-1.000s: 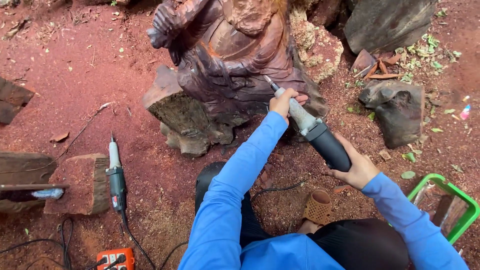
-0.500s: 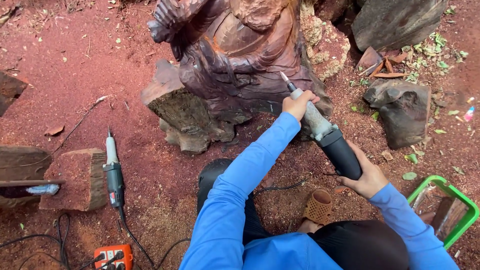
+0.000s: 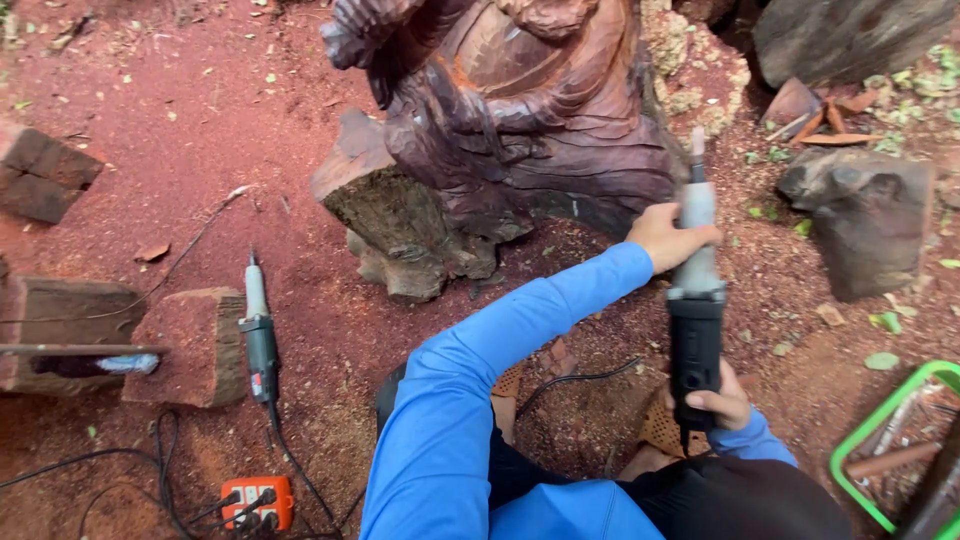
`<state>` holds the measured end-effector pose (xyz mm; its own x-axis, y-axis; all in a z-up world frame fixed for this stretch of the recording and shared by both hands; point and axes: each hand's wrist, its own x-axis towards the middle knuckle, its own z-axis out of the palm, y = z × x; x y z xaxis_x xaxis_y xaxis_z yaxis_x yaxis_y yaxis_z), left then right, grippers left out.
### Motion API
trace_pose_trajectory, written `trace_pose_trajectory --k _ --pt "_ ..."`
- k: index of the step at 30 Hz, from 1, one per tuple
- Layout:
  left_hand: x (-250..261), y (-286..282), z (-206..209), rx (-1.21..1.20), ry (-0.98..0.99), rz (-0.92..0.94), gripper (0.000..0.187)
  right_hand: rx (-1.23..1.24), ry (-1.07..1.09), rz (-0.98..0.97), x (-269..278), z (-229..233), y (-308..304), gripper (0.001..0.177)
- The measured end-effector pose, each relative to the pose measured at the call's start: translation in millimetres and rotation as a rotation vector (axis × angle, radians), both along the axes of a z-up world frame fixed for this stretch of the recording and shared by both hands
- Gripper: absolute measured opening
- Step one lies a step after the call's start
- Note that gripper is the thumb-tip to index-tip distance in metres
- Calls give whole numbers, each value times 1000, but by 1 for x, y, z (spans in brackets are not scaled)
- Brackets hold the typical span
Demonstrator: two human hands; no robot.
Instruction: Carving intricate details into a wooden statue using a power rotary tool in a workshop environment.
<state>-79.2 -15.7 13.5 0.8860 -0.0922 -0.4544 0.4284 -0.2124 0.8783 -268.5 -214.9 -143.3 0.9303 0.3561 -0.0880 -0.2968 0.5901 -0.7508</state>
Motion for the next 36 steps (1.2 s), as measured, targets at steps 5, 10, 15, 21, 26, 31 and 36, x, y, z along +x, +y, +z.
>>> trace_pose_trajectory --k 5,10,15,21,26,31,36 --pt "-6 79 96 694 -865 -104 31 410 -46 277 20 65 14 60" --pt "17 212 172 1300 -1531 319 28 644 -20 376 30 110 23 51" --pt "26 281 127 1214 -1163 365 36 391 -17 203 39 72 0 62" --pt "31 278 125 1195 -1046 479 36 389 -132 73 47 94 12 60" --pt "44 287 105 1271 -954 493 54 428 -215 74 48 112 19 58" --pt "46 282 106 1240 -843 489 54 429 -291 125 56 150 22 60" --pt "51 282 102 1223 -895 480 43 387 -173 81 41 241 27 57"
